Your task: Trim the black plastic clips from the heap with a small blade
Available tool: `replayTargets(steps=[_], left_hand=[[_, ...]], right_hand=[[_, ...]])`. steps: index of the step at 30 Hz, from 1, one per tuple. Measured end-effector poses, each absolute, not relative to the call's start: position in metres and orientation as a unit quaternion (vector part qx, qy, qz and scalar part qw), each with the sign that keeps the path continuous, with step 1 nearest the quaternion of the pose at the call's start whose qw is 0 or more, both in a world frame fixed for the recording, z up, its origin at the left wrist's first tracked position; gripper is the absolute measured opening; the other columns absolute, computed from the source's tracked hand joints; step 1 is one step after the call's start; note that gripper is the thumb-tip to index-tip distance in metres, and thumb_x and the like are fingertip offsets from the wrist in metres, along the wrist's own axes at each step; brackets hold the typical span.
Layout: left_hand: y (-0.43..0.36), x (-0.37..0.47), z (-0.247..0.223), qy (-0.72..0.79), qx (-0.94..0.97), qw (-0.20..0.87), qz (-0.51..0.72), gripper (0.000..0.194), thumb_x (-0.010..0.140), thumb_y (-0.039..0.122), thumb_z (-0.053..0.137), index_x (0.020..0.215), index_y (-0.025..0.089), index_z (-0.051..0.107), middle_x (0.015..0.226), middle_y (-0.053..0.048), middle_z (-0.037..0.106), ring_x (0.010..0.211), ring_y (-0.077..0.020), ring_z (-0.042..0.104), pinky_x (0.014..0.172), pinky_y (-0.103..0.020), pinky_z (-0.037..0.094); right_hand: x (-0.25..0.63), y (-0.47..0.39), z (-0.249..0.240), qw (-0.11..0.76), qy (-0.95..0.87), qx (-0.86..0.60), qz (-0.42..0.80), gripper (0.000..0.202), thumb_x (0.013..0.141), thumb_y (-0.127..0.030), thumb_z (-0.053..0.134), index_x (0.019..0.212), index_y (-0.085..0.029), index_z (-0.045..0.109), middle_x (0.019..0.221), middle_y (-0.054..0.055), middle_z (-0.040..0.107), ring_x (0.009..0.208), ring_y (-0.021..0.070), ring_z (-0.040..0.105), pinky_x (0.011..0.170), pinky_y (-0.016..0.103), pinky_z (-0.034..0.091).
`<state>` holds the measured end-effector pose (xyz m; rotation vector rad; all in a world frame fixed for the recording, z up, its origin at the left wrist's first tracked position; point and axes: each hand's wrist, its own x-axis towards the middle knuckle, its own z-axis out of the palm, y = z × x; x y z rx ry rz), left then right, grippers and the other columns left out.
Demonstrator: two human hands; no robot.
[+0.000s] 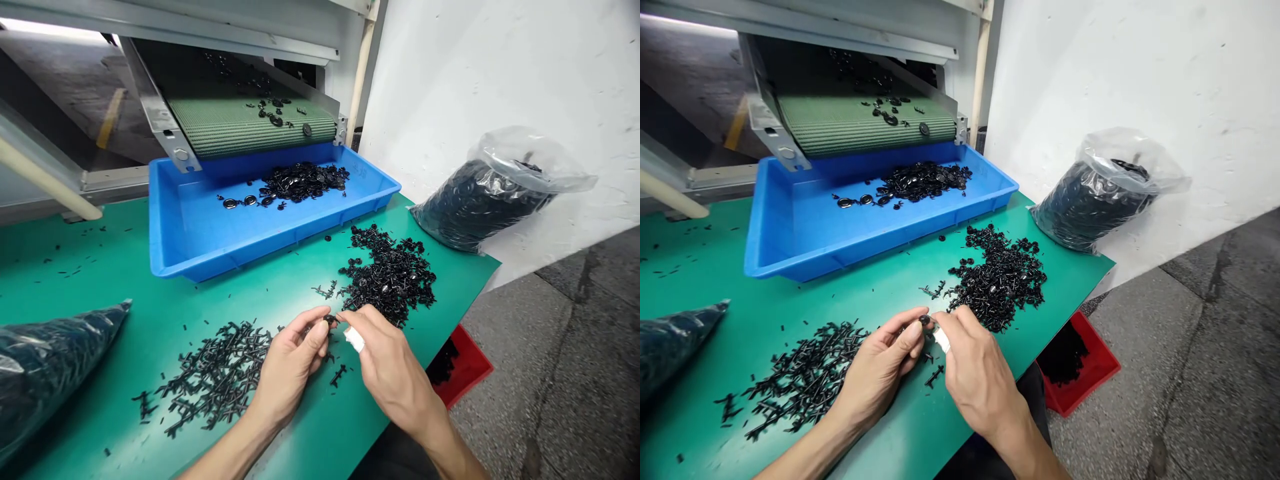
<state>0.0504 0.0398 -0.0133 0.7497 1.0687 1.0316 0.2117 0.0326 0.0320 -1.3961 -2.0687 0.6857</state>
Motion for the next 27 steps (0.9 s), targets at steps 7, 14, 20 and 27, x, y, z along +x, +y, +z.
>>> replayTargets(steps=[7, 14, 20, 27], left_hand=[[0.038, 0.052, -0.015, 0.485, 0.375, 0.651, 0.448, 0.034, 0.087, 0.048, 0.063, 0.105, 0.019, 0.063, 0.06, 0.007, 0.05, 0.048, -0.0067, 0.031, 0.045, -0.022, 0.02], [0.037, 0.05, -0.015, 0.496, 0.384, 0.638, 0.447, 0.043, 0.084, 0.049, 0.066, 0.112, 0.016, 0.064, 0.057, 0.006, 0.049, 0.049, -0.0088, 0.034, 0.047, -0.023, 0.024], [0.038, 0.049, -0.015, 0.52, 0.387, 0.625, 0.435, 0.042, 0.08, 0.048, 0.071, 0.108, 0.016, 0.069, 0.056, 0.006, 0.048, 0.05, -0.0101, 0.035, 0.048, -0.024, 0.024], [0.035, 0.051, -0.006, 0.56, 0.492, 0.526, 0.409, 0.028, 0.083, 0.044, 0.066, 0.099, 0.022, 0.072, 0.07, 0.0, 0.06, 0.057, -0.0147, 0.047, 0.055, -0.027, 0.035]], right_hand=[[0.206, 0.021, 0.026, 0.236, -0.803, -0.536, 0.109, 0.033, 0.091, -0.003, 0.035, 0.11, -0.015, 0.06, 0.087, 0.007, 0.065, 0.079, 0.0233, 0.061, 0.069, 0.035, 0.045], [0.204, 0.019, 0.026, 0.21, -0.807, -0.544, 0.09, 0.032, 0.089, -0.001, 0.037, 0.106, -0.017, 0.06, 0.082, 0.005, 0.063, 0.078, 0.0236, 0.058, 0.068, 0.035, 0.041], [0.2, 0.018, 0.024, 0.2, -0.803, -0.553, 0.099, 0.027, 0.092, -0.004, 0.04, 0.105, -0.017, 0.059, 0.086, 0.006, 0.063, 0.08, 0.0234, 0.057, 0.07, 0.034, 0.04], [0.195, 0.015, 0.022, 0.187, -0.787, -0.58, 0.094, 0.023, 0.09, -0.002, 0.041, 0.089, -0.021, 0.056, 0.079, 0.003, 0.062, 0.075, 0.0214, 0.058, 0.064, 0.032, 0.035]])
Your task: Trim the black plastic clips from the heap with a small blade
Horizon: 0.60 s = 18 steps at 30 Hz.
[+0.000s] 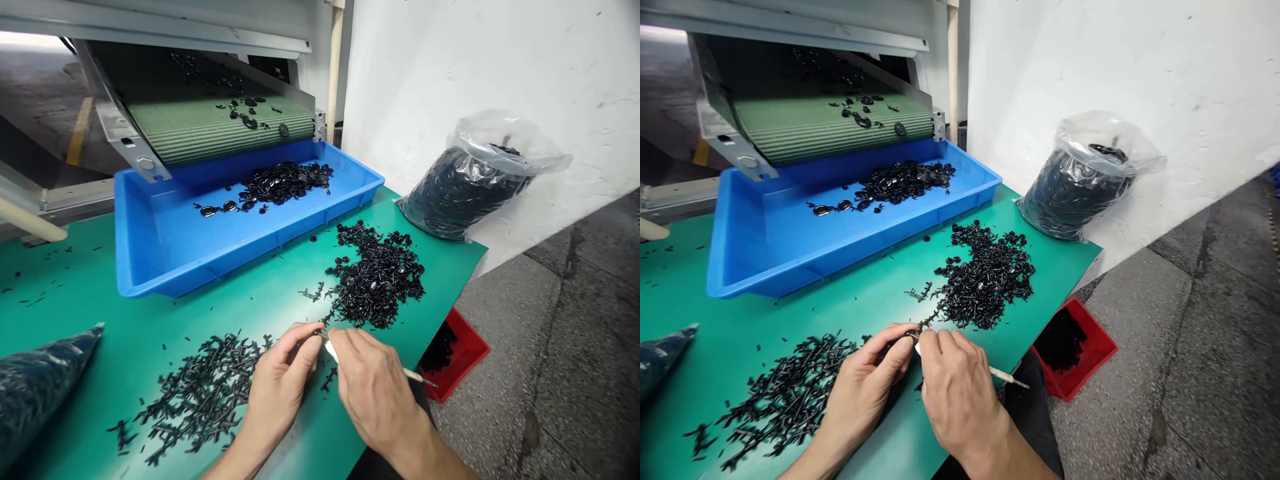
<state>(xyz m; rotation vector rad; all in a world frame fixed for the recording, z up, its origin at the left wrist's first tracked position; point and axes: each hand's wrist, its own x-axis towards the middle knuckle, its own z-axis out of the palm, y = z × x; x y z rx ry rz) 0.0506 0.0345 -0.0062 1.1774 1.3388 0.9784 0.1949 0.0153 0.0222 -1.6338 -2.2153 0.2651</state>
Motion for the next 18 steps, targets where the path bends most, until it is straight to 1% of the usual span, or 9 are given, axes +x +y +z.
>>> replayTargets(steps=[2, 4, 6, 9, 11, 12, 15, 18], left_hand=[[0.034, 0.052, -0.004, 0.559, 0.532, 0.49, 0.406, 0.023, 0.084, 0.04, 0.064, 0.097, 0.024, 0.073, 0.083, -0.002, 0.065, 0.064, -0.0172, 0.053, 0.06, -0.028, 0.039], [0.034, 0.053, -0.003, 0.556, 0.56, 0.469, 0.397, 0.021, 0.085, 0.039, 0.062, 0.096, 0.024, 0.072, 0.088, -0.003, 0.067, 0.072, -0.0201, 0.056, 0.067, -0.029, 0.041], [0.035, 0.053, -0.003, 0.561, 0.567, 0.472, 0.377, 0.023, 0.087, 0.042, 0.06, 0.098, 0.024, 0.071, 0.08, -0.002, 0.065, 0.07, -0.0204, 0.055, 0.065, -0.029, 0.041], [0.037, 0.053, -0.005, 0.568, 0.548, 0.507, 0.346, 0.032, 0.088, 0.048, 0.057, 0.106, 0.023, 0.067, 0.061, 0.003, 0.052, 0.056, -0.0176, 0.044, 0.053, -0.027, 0.035], [0.037, 0.053, -0.005, 0.56, 0.536, 0.531, 0.343, 0.036, 0.087, 0.05, 0.057, 0.107, 0.022, 0.066, 0.057, 0.005, 0.045, 0.053, -0.0168, 0.04, 0.049, -0.026, 0.031], [0.038, 0.054, -0.005, 0.554, 0.531, 0.54, 0.345, 0.036, 0.086, 0.052, 0.058, 0.107, 0.022, 0.065, 0.057, 0.005, 0.044, 0.053, -0.0167, 0.04, 0.048, -0.026, 0.031], [0.037, 0.057, -0.001, 0.554, 0.51, 0.547, 0.365, 0.036, 0.087, 0.053, 0.057, 0.105, 0.022, 0.064, 0.06, 0.004, 0.046, 0.055, -0.0164, 0.041, 0.05, -0.026, 0.032], [0.037, 0.058, 0.0, 0.563, 0.478, 0.555, 0.384, 0.035, 0.087, 0.052, 0.057, 0.105, 0.022, 0.063, 0.06, 0.004, 0.049, 0.054, -0.0156, 0.041, 0.05, -0.025, 0.032]], right_hand=[[0.198, 0.017, 0.025, 0.162, -0.782, -0.59, 0.114, 0.024, 0.088, -0.001, 0.041, 0.086, -0.021, 0.055, 0.075, 0.002, 0.061, 0.068, 0.0192, 0.057, 0.059, 0.031, 0.03], [0.203, 0.021, 0.028, 0.132, -0.781, -0.591, 0.153, 0.023, 0.086, -0.002, 0.042, 0.086, -0.022, 0.055, 0.07, 0.0, 0.061, 0.062, 0.0171, 0.055, 0.056, 0.03, 0.025], [0.21, 0.029, 0.03, 0.114, -0.776, -0.591, 0.19, 0.021, 0.085, -0.005, 0.044, 0.086, -0.022, 0.056, 0.066, -0.001, 0.059, 0.06, 0.0161, 0.052, 0.056, 0.029, 0.023], [0.217, 0.041, 0.031, 0.112, -0.768, -0.578, 0.255, 0.019, 0.084, -0.006, 0.045, 0.08, -0.022, 0.056, 0.063, -0.003, 0.056, 0.061, 0.0146, 0.049, 0.058, 0.026, 0.025], [0.219, 0.048, 0.032, 0.113, -0.768, -0.557, 0.296, 0.021, 0.083, -0.005, 0.045, 0.072, -0.021, 0.054, 0.062, -0.004, 0.056, 0.059, 0.0124, 0.047, 0.06, 0.024, 0.029], [0.22, 0.05, 0.032, 0.113, -0.769, -0.549, 0.307, 0.023, 0.083, -0.005, 0.045, 0.07, -0.021, 0.053, 0.061, -0.005, 0.056, 0.058, 0.0114, 0.047, 0.061, 0.024, 0.03], [0.225, 0.055, 0.035, 0.104, -0.766, -0.578, 0.262, 0.023, 0.083, -0.004, 0.046, 0.07, -0.021, 0.055, 0.059, -0.005, 0.057, 0.055, 0.01, 0.048, 0.058, 0.022, 0.03], [0.233, 0.063, 0.04, 0.093, -0.749, -0.633, 0.172, 0.024, 0.087, -0.005, 0.042, 0.083, -0.02, 0.06, 0.063, -0.003, 0.06, 0.056, 0.0111, 0.051, 0.055, 0.024, 0.029]])
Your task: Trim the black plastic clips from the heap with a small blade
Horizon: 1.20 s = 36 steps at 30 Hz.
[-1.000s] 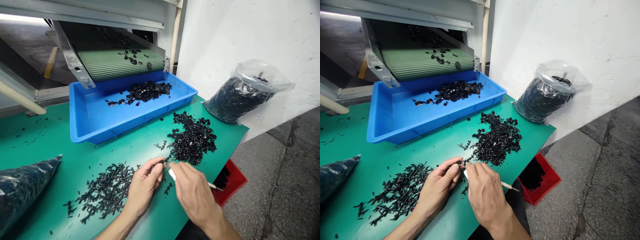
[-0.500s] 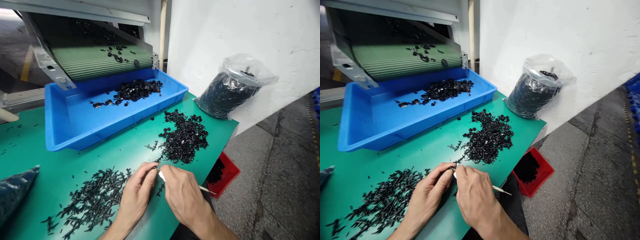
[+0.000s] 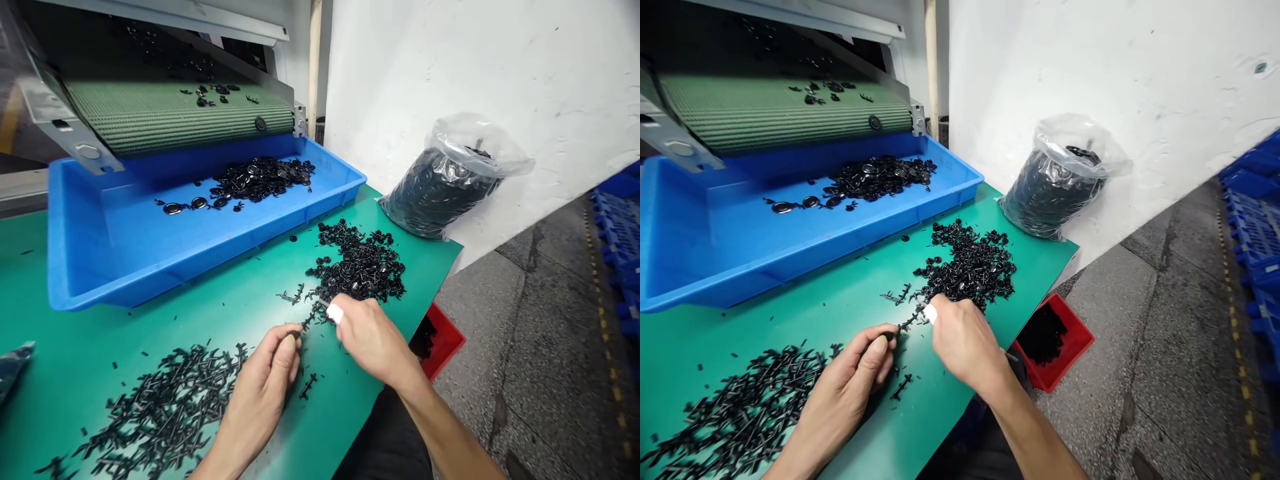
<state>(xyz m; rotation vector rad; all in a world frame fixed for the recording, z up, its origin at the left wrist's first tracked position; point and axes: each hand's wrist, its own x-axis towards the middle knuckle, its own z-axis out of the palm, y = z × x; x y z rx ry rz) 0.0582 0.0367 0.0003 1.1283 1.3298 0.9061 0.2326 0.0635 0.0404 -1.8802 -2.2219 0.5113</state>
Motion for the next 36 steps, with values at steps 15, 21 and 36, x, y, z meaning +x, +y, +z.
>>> replayTargets(steps=[15, 21, 36], left_hand=[[0.044, 0.05, 0.003, 0.436, 0.293, 0.711, 0.468, 0.029, 0.092, 0.04, 0.051, 0.079, 0.018, 0.063, 0.068, 0.001, 0.059, 0.043, -0.006, 0.029, 0.041, -0.021, 0.02], [0.043, 0.053, -0.004, 0.467, 0.364, 0.679, 0.434, 0.027, 0.089, 0.045, 0.061, 0.088, 0.018, 0.067, 0.06, 0.004, 0.054, 0.046, -0.0076, 0.032, 0.045, -0.022, 0.021], [0.041, 0.051, -0.01, 0.455, 0.357, 0.684, 0.445, 0.037, 0.088, 0.042, 0.065, 0.117, 0.019, 0.064, 0.083, -0.003, 0.063, 0.055, -0.0085, 0.037, 0.048, -0.023, 0.024]], right_hand=[[0.234, 0.115, 0.045, 0.032, -0.782, -0.621, 0.045, 0.023, 0.093, -0.014, 0.044, 0.089, -0.018, 0.066, 0.089, 0.006, 0.061, 0.073, 0.0166, 0.059, 0.058, 0.027, 0.034], [0.226, 0.073, 0.057, 0.123, -0.799, -0.578, 0.111, 0.02, 0.096, -0.021, 0.045, 0.089, -0.023, 0.064, 0.085, -0.001, 0.058, 0.07, 0.0122, 0.055, 0.061, 0.026, 0.033], [0.211, 0.021, 0.036, 0.215, -0.789, -0.551, 0.166, 0.04, 0.09, -0.003, 0.033, 0.12, -0.016, 0.056, 0.092, 0.007, 0.066, 0.081, 0.0218, 0.063, 0.07, 0.033, 0.046]])
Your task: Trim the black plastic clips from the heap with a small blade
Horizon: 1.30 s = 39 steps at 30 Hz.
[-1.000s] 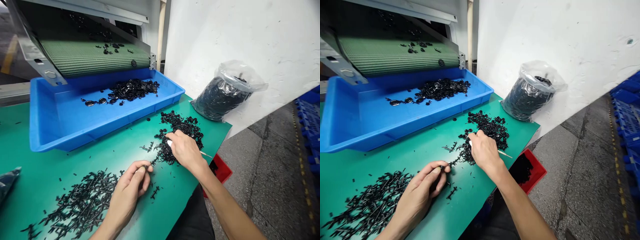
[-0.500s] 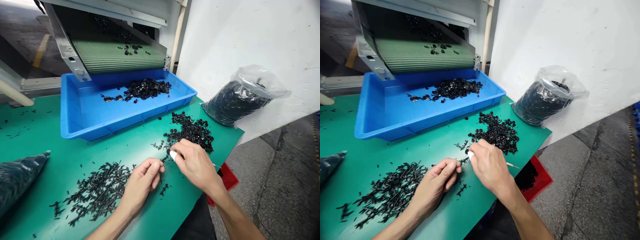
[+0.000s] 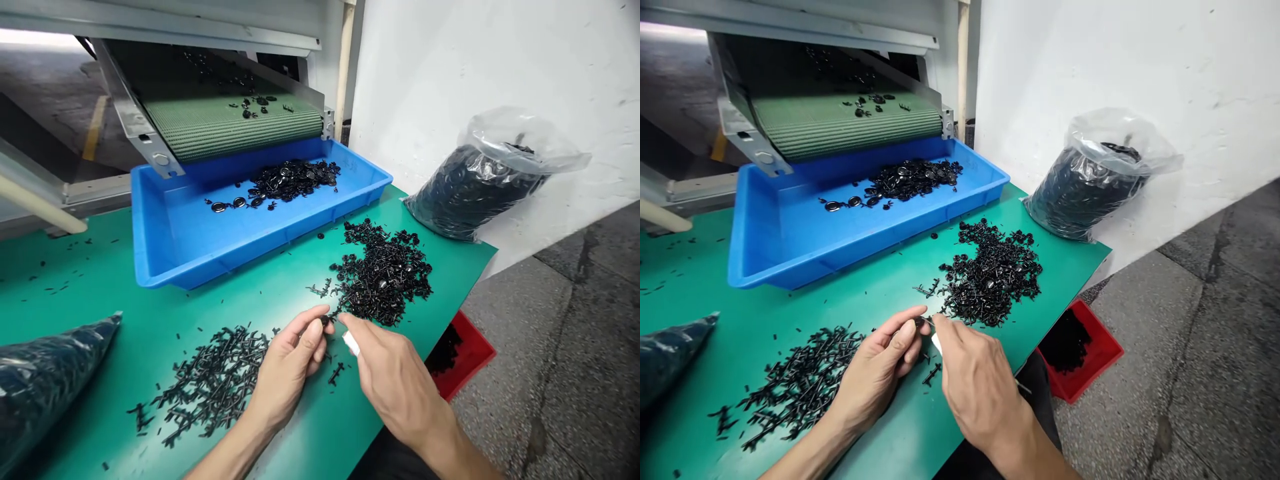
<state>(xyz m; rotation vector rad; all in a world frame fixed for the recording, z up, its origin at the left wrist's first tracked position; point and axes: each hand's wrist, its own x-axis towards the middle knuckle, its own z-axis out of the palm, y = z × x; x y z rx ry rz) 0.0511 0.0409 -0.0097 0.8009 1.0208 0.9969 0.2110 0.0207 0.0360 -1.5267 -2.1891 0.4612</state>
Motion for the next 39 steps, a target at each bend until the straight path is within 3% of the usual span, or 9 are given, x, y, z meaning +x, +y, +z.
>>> replayTargets(steps=[6, 14, 20, 25, 32, 39], left_hand=[[0.038, 0.052, -0.012, 0.46, 0.367, 0.67, 0.453, 0.031, 0.09, 0.041, 0.063, 0.112, 0.019, 0.064, 0.091, -0.003, 0.063, 0.055, -0.0074, 0.038, 0.047, -0.021, 0.026], [0.039, 0.051, -0.013, 0.452, 0.37, 0.684, 0.437, 0.03, 0.092, 0.042, 0.061, 0.113, 0.02, 0.06, 0.062, 0.006, 0.051, 0.051, -0.0073, 0.032, 0.046, -0.019, 0.023], [0.04, 0.053, -0.011, 0.439, 0.352, 0.687, 0.461, 0.021, 0.093, 0.039, 0.059, 0.105, 0.022, 0.062, 0.083, 0.001, 0.06, 0.055, -0.0069, 0.037, 0.045, -0.019, 0.023], [0.037, 0.052, -0.012, 0.459, 0.388, 0.673, 0.432, 0.025, 0.092, 0.04, 0.06, 0.107, 0.021, 0.062, 0.063, 0.005, 0.052, 0.052, -0.0079, 0.032, 0.047, -0.021, 0.023], [0.038, 0.053, -0.011, 0.477, 0.393, 0.661, 0.426, 0.032, 0.089, 0.043, 0.063, 0.108, 0.017, 0.061, 0.059, 0.006, 0.051, 0.049, -0.0078, 0.031, 0.046, -0.022, 0.022], [0.034, 0.055, -0.009, 0.51, 0.43, 0.611, 0.426, 0.031, 0.088, 0.043, 0.064, 0.105, 0.017, 0.065, 0.061, 0.005, 0.053, 0.055, -0.0107, 0.043, 0.051, -0.023, 0.032]], right_hand=[[0.203, 0.013, 0.017, 0.21, -0.789, -0.567, 0.108, 0.032, 0.09, -0.002, 0.039, 0.109, -0.015, 0.06, 0.086, 0.007, 0.067, 0.078, 0.0238, 0.063, 0.066, 0.034, 0.045], [0.202, 0.014, 0.019, 0.231, -0.783, -0.571, 0.089, 0.03, 0.09, -0.002, 0.039, 0.109, -0.015, 0.058, 0.089, 0.007, 0.065, 0.08, 0.0241, 0.061, 0.068, 0.035, 0.044], [0.2, 0.011, 0.019, 0.219, -0.774, -0.585, 0.101, 0.025, 0.09, -0.002, 0.042, 0.1, -0.019, 0.057, 0.082, 0.003, 0.062, 0.075, 0.0223, 0.058, 0.064, 0.033, 0.038], [0.195, 0.01, 0.018, 0.21, -0.773, -0.594, 0.071, 0.022, 0.09, -0.003, 0.043, 0.09, -0.021, 0.055, 0.079, 0.003, 0.06, 0.072, 0.0223, 0.057, 0.062, 0.033, 0.035], [0.193, 0.011, 0.019, 0.203, -0.775, -0.596, 0.058, 0.019, 0.092, -0.005, 0.046, 0.09, -0.022, 0.054, 0.079, 0.002, 0.06, 0.072, 0.0222, 0.058, 0.061, 0.033, 0.034], [0.187, 0.012, 0.019, 0.198, -0.765, -0.611, 0.051, 0.017, 0.088, -0.004, 0.052, 0.09, -0.021, 0.053, 0.077, 0.002, 0.062, 0.069, 0.0193, 0.06, 0.058, 0.03, 0.033]])
